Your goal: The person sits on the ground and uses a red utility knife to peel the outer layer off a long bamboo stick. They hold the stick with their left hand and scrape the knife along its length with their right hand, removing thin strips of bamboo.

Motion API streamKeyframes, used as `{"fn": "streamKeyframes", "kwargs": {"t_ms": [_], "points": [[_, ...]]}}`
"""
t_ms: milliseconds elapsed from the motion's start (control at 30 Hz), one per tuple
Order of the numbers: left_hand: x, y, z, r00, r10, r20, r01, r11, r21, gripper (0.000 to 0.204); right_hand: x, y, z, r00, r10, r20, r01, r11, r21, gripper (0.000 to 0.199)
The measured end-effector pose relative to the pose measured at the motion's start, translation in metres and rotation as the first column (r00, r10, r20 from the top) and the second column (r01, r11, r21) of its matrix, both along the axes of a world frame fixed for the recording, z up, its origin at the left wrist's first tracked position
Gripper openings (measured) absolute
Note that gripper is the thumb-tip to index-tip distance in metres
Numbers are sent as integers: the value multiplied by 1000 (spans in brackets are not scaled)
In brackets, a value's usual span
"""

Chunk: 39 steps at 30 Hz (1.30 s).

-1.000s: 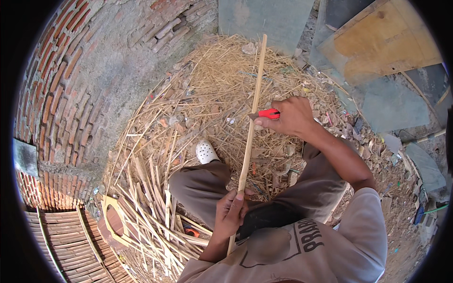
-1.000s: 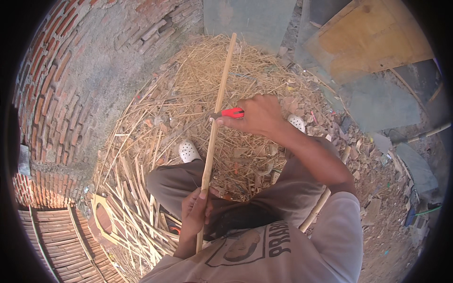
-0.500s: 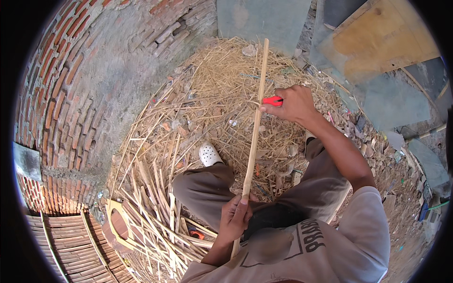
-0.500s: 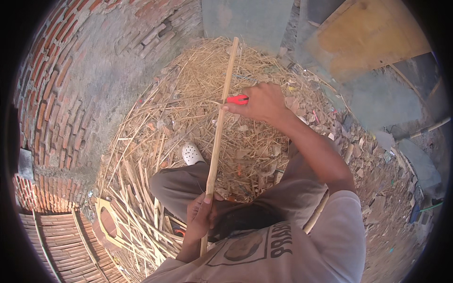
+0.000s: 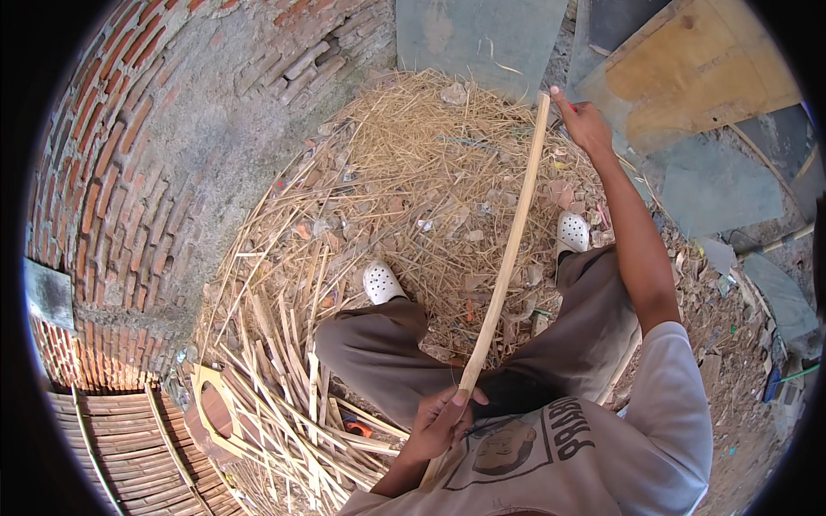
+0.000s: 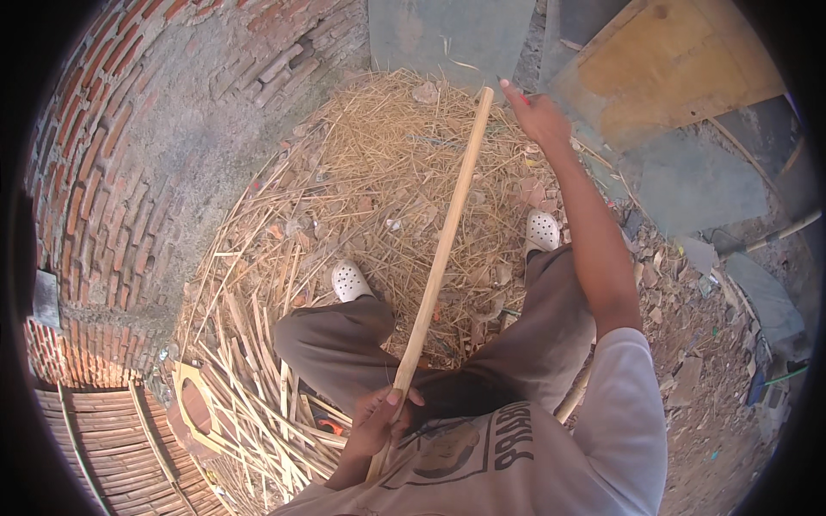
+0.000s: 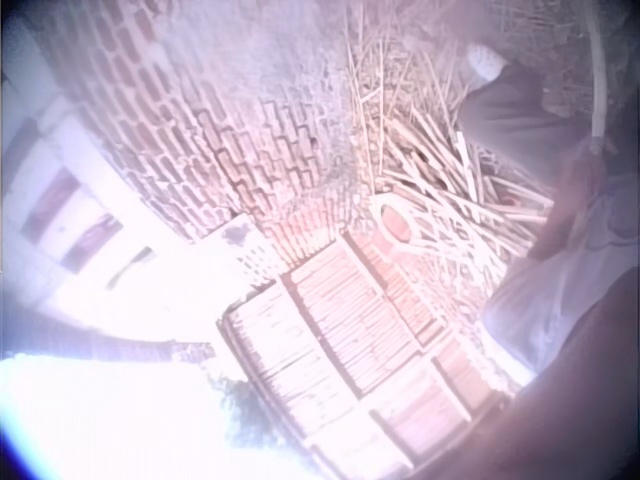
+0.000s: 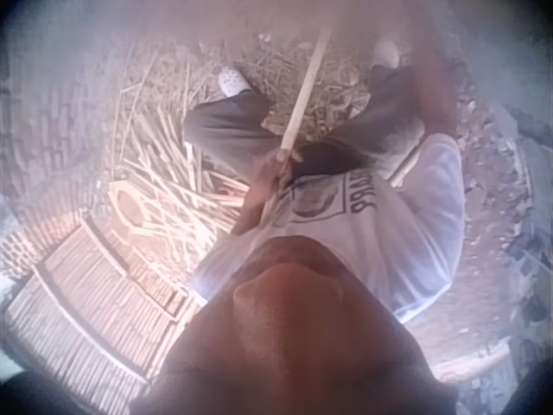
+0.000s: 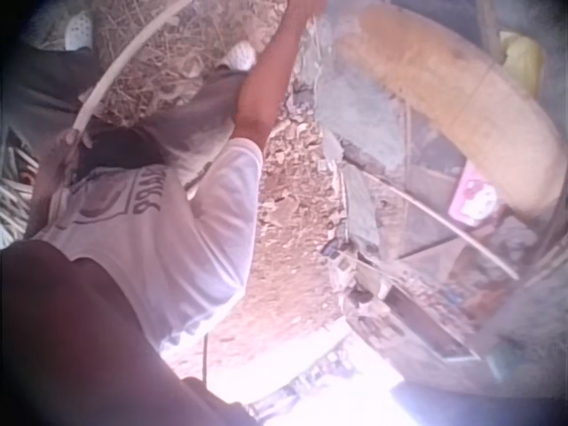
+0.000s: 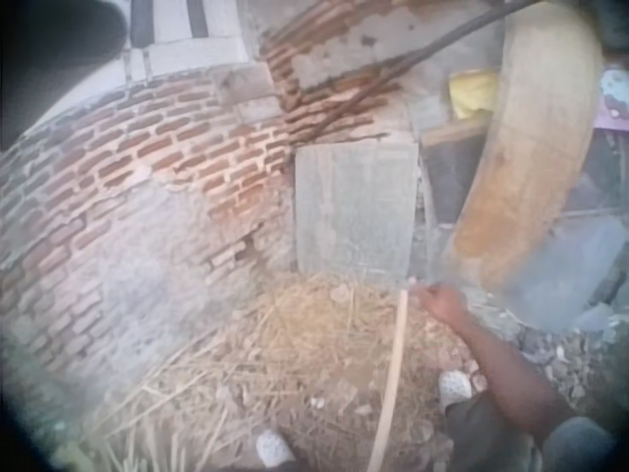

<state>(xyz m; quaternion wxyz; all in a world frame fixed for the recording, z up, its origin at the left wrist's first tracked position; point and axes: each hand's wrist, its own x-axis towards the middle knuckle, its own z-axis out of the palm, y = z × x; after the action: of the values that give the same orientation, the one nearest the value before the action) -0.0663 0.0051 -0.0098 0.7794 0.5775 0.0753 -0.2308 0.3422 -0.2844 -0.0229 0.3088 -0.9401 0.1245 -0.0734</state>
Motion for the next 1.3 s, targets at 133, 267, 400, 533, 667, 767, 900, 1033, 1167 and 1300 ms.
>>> {"fn": "streamKeyframes", "kwargs": {"t_ms": [133,267,400,533,667,767,900,1033,1167,1300], "points": [[6,5,-4,996,87,-25,-87,996,-34,39,-38,13,13,972,221,-78,-229,967,-110,87],[34,11,-2,978,203,-46,-202,979,23,40,-142,79,14,728,683,66,-667,727,-163,73],[59,8,8,977,215,10,-215,975,59,41,-186,106,11,509,858,66,-811,504,-298,68],[56,7,10,981,194,20,-195,975,108,40,-141,101,10,702,709,69,-671,690,-270,76],[57,4,7,983,184,-3,-183,980,80,40,-154,100,9,662,747,58,-703,646,-298,72],[61,1,7,987,160,14,-161,983,92,40,-162,101,3,607,778,163,-712,624,-323,69],[53,3,9,986,163,21,-164,979,120,39,-145,104,7,626,761,170,-694,643,-323,69],[49,4,8,988,149,38,-153,980,124,38,-130,100,6,697,688,201,-594,711,-375,75],[49,3,10,988,150,38,-153,980,128,39,-123,99,5,688,697,205,-602,705,-376,74],[43,4,9,990,138,30,-140,981,131,40,-112,94,8,732,656,185,-569,738,-362,74]]}}
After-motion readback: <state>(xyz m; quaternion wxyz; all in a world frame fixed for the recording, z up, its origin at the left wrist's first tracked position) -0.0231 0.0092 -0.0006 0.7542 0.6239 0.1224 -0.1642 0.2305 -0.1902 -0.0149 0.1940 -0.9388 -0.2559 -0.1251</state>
